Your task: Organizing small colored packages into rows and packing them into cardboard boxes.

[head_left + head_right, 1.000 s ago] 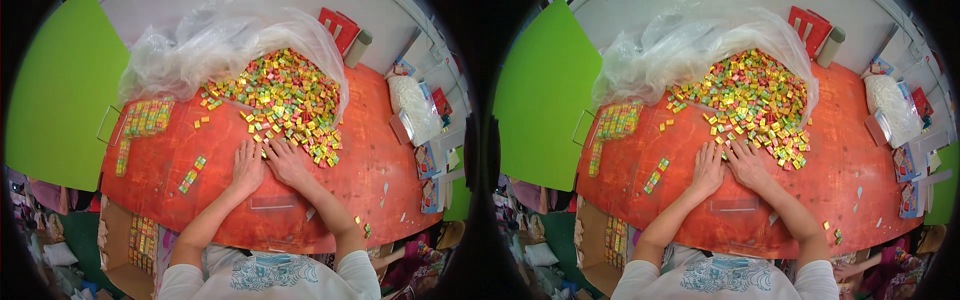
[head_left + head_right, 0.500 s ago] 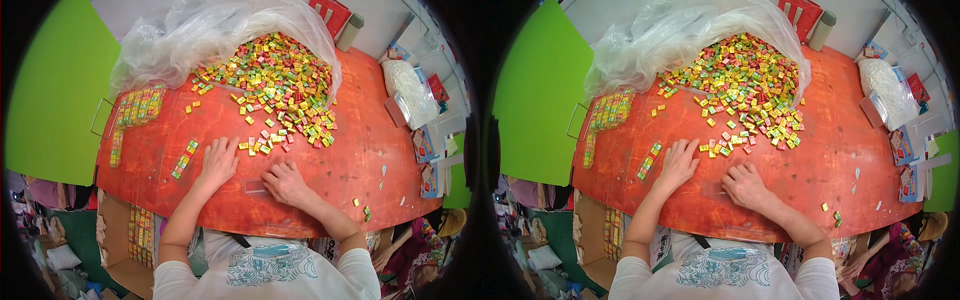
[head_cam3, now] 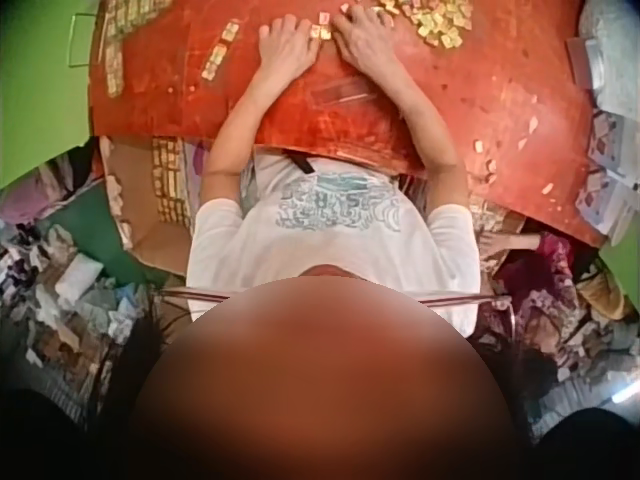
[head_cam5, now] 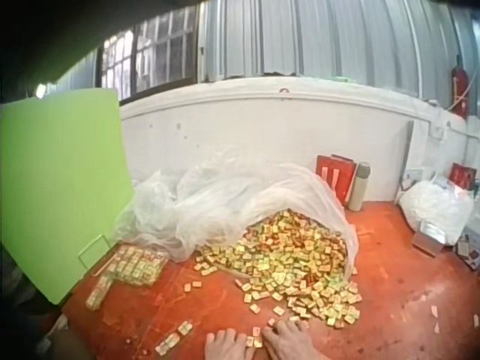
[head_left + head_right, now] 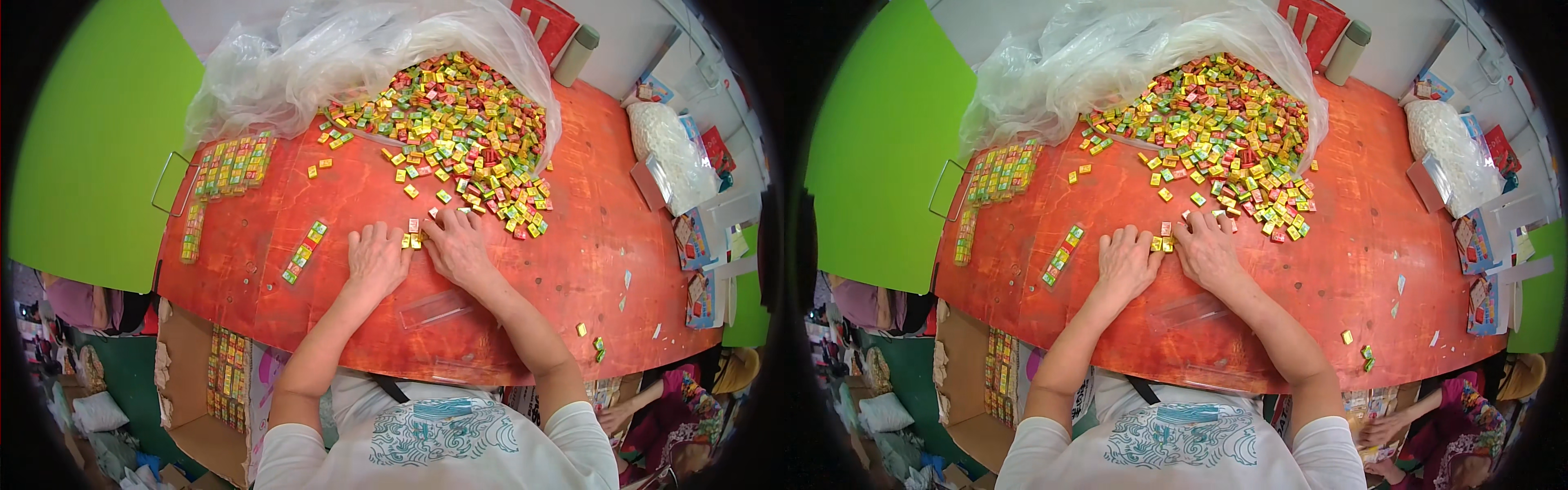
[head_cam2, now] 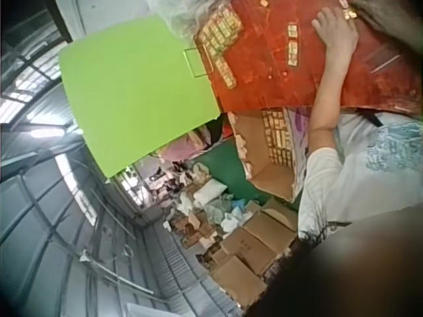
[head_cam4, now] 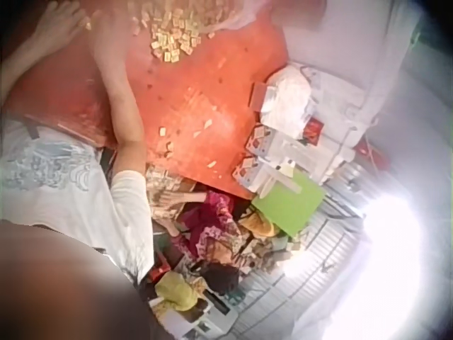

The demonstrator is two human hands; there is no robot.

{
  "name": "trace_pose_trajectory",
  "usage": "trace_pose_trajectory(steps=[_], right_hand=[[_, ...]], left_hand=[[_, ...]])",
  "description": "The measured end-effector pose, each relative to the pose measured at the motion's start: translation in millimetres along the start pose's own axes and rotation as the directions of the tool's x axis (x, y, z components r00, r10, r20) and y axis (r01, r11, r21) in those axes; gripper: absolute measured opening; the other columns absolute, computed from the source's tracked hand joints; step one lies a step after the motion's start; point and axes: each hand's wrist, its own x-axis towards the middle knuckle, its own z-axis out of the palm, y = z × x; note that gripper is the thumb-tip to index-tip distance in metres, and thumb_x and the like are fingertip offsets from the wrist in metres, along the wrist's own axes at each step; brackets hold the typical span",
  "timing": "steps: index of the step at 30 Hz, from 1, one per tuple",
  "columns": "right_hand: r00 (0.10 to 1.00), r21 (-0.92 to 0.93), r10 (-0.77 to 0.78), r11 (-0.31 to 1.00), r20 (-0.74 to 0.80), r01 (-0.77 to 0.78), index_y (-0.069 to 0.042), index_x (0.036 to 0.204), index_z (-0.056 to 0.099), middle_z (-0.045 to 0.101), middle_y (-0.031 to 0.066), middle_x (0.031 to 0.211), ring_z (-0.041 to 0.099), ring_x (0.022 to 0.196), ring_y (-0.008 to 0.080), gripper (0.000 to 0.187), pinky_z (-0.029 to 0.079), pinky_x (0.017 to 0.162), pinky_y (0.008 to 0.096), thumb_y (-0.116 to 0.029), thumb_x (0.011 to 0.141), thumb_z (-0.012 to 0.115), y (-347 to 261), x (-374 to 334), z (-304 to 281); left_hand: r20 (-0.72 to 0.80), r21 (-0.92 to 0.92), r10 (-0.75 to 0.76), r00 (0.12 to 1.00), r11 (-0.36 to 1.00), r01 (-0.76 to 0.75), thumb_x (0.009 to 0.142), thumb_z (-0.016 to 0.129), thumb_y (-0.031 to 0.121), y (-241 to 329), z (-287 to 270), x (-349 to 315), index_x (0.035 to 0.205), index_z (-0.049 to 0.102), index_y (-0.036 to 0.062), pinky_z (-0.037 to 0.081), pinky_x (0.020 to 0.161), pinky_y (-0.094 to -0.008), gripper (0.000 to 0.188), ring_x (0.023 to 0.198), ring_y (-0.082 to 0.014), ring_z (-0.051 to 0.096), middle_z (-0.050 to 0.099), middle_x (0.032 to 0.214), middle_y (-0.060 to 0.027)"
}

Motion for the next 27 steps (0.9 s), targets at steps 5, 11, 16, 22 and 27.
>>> trace_pose_trajectory(steps=[5,11,16,22,27], right_hand=[[0.997,0.01,-0.057,0.998,0.053,0.056,-0.014,0.109,0.069,0.059,0.006,0.104,0.056,0.1,0.026,0.024,0.04,0.093,0.0432,-0.015,0.086,0.071,12,-2,-4],[0.998,0.047,-0.048,0.998,0.035,0.046,-0.014,0.11,0.069,0.059,0.0074,0.109,0.056,0.103,0.0268,0.026,0.039,0.095,0.0444,-0.015,0.084,0.072,2,0,-11],[0.995,0.036,-0.101,0.994,0.026,0.1,-0.014,0.11,0.068,0.058,0.0085,0.118,0.055,0.109,0.0272,0.028,0.038,0.098,0.046,-0.017,0.083,0.073,-5,3,-8],[0.997,0.026,-0.063,0.998,0.046,0.062,-0.014,0.112,0.069,0.058,0.0086,0.121,0.055,0.111,0.0275,0.027,0.037,0.1,0.046,-0.017,0.085,0.072,0,-7,-9],[0.997,0.035,-0.066,0.997,0.031,0.064,-0.014,0.113,0.068,0.058,0.0084,0.121,0.056,0.111,0.0274,0.028,0.037,0.1,0.0467,-0.017,0.086,0.072,-1,-10,-7]], left_hand=[[-0.004,-0.065,-0.029,1.0,0.997,0.028,0.088,0.07,0.029,-9,-7,11,0.098,0.066,0.0096,0.038,0.083,-0.0452,0.022,0.096,-0.0291,0.057,0.059,0.096,-0.0097],[0.007,-0.057,0.106,0.994,0.993,-0.105,0.091,0.065,0.016,-16,4,37,0.112,0.069,0.0171,0.037,0.084,-0.0429,0.022,0.099,-0.0259,0.056,0.056,0.098,-0.0066],[0.03,-0.134,0.215,0.976,0.969,-0.209,0.087,0.064,0.006,-22,9,38,0.113,0.072,0.0207,0.037,0.087,-0.042,0.031,0.099,-0.0236,0.056,0.057,0.098,-0.0044],[-0.03,-0.083,0.25,0.968,0.964,-0.251,0.086,0.065,0.006,-35,8,35,0.112,0.072,0.0201,0.037,0.089,-0.0444,0.03,0.098,-0.0242,0.056,0.057,0.097,-0.0048],[-0.088,0.054,0.186,0.979,0.982,-0.182,0.089,0.067,0.014,-44,4,18,0.103,0.07,0.015,0.037,0.089,-0.0467,0.015,0.096,-0.0262,0.056,0.057,0.095,-0.0065]])
